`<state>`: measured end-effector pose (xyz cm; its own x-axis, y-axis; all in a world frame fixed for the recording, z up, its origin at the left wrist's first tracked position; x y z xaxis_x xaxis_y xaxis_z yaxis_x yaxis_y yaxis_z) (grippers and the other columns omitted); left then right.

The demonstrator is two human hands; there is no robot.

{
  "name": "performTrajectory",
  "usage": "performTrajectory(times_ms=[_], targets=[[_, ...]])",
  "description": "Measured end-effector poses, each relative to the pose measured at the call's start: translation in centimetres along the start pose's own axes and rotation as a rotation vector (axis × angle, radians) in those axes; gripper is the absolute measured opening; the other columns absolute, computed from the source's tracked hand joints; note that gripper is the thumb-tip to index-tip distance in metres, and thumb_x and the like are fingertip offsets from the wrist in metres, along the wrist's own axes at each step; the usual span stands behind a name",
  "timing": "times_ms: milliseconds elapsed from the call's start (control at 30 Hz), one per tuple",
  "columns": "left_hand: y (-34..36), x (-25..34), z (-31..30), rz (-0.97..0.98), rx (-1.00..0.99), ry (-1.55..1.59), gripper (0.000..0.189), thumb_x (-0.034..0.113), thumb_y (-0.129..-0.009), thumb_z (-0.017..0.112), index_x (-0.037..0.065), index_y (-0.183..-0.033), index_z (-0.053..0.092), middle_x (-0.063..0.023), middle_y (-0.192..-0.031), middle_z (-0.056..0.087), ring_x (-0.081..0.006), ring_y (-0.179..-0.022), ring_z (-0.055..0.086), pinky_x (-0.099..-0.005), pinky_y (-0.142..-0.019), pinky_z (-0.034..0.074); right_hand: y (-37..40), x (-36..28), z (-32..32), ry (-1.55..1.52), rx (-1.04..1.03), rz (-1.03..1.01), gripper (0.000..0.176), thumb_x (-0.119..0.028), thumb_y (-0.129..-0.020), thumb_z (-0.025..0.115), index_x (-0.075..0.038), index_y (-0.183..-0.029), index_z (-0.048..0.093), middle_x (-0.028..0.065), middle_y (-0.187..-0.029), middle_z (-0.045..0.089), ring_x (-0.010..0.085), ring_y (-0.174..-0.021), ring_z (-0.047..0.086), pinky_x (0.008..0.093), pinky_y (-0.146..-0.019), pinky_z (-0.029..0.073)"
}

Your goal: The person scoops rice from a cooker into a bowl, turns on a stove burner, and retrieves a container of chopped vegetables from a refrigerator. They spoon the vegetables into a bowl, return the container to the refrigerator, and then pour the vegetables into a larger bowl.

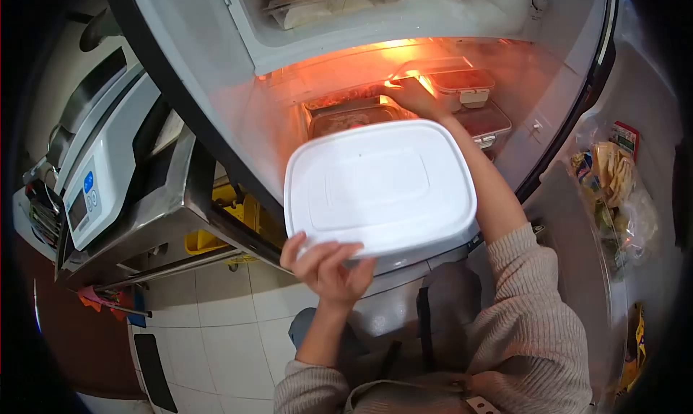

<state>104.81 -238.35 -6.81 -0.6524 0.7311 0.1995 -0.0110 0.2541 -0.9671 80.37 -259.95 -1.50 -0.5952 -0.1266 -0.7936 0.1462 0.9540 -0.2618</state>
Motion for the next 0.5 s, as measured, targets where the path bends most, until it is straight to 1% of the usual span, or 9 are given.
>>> performTrajectory(times_ms=[33,67,133,233,267,333,400,467,500], targets=[[0.2,0.5,-1.2,0.007,-0.028,-0.026,0.022,0.022,-0.067,0.073,0.017,-0.078,0.054,-0.0034,-0.098,0.038,-0.0295,-0.111,0.037,-0.0466,-0.098,0.032,-1.6,1.1,1.0,0.071,-0.057,-0.107,0.051,-0.049,-0.076,0.065,-0.003,-0.098,0.068,0.0159,-0.087,0.067,0.0216,-0.082,0.064,0.0352,-0.075,0.049],[0.5,1.0,-2.3,0.0,-0.046,-0.042,0.022,0.026,-0.069,0.072,0.019,-0.078,0.054,-0.0027,-0.098,0.037,-0.029,-0.111,0.037,-0.0462,-0.098,0.032,-2.6,2.1,2.1,0.073,-0.052,-0.114,0.051,-0.049,-0.076,0.065,-0.003,-0.098,0.068,0.0159,-0.087,0.067,0.0216,-0.082,0.064,0.0352,-0.075,0.049],[0.8,1.8,-4.1,-0.031,-0.06,-0.068,0.022,0.034,-0.072,0.07,0.022,-0.078,0.053,-0.0014,-0.097,0.035,-0.0276,-0.111,0.036,-0.0455,-0.098,0.032,-4.0,2.6,3.6,0.109,0.246,-0.333,0.044,-0.045,-0.075,0.069,-0.001,-0.074,0.069,0.0105,-0.063,0.064,0.0209,-0.063,0.062,0.0364,-0.062,0.048],[1.1,2.3,-6.1,-0.024,-0.093,-0.104,0.021,0.038,-0.074,0.069,0.024,-0.077,0.054,0.0,-0.097,0.033,-0.0253,-0.112,0.034,-0.0442,-0.099,0.032,-0.4,-1.6,2.5,-0.045,0.326,-0.304,0.04,-0.039,-0.072,0.073,0.0,-0.074,0.067,0.0078,-0.061,0.062,0.0202,-0.06,0.06,0.0344,-0.058,0.046],[1.1,2.3,-6.6,-0.029,-0.095,-0.079,0.021,0.039,-0.074,0.068,0.024,-0.076,0.054,0.0002,-0.096,0.033,-0.0243,-0.112,0.034,-0.0435,-0.099,0.032,0.3,-1.7,2.4,-0.046,0.328,-0.307,0.04,-0.039,-0.072,0.073,0.0,-0.074,0.067,0.0078,-0.061,0.062,0.0202,-0.06,0.06,0.0344,-0.058,0.046],[1.2,2.3,-7.0,-0.04,-0.092,-0.075,0.02,0.039,-0.075,0.067,0.024,-0.074,0.054,0.0008,-0.096,0.032,-0.0219,-0.109,0.034,-0.0415,-0.099,0.031,1.5,-1.3,1.3,0.067,0.442,-0.377,0.037,-0.035,-0.07,0.076,0.0,-0.077,0.065,0.0064,-0.057,0.059,0.0189,-0.055,0.057,0.0322,-0.055,0.045],[1.4,2.1,-7.2,-0.036,-0.094,-0.072,0.019,0.039,-0.076,0.066,0.025,-0.075,0.053,0.0009,-0.096,0.032,-0.0213,-0.109,0.034,-0.041,-0.099,0.03,5.5,-2.7,-0.5,0.034,0.451,-0.252,0.036,-0.032,-0.071,0.077,0.0,-0.081,0.063,0.0068,-0.061,0.059,0.016,-0.055,0.056,0.0303,-0.054,0.045],[1.5,2.0,-7.2,-0.037,-0.096,-0.067,0.019,0.039,-0.077,0.065,0.025,-0.075,0.053,0.001,-0.096,0.032,-0.0208,-0.108,0.033,-0.0405,-0.098,0.03,9.1,-2.3,-2.4,-0.237,0.395,-0.247,0.036,-0.028,-0.071,0.077,0.001,-0.085,0.061,0.0075,-0.068,0.061,0.0116,-0.063,0.058,0.0263,-0.057,0.046],[1.5,2.0,-7.1,-0.044,-0.093,-0.055,0.017,0.038,-0.078,0.064,0.025,-0.075,0.053,0.0012,-0.096,0.032,-0.0205,-0.108,0.033,-0.0398,-0.098,0.03,11.1,-1.9,-3.8,-0.247,0.388,-0.184,0.033,-0.02,-0.072,0.077,0.002,-0.087,0.06,0.0068,-0.075,0.062,0.0089,-0.074,0.06,0.0243,-0.063,0.048]])
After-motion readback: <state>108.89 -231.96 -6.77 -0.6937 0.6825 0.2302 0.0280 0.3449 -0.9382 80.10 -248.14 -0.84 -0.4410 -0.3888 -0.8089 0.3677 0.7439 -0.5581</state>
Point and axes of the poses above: each hand's wrist, its own y-axis away from the middle knuckle, its own z-axis out of the palm, x = y × z, the point moved 1 cm from there along -y, towards the middle knuckle
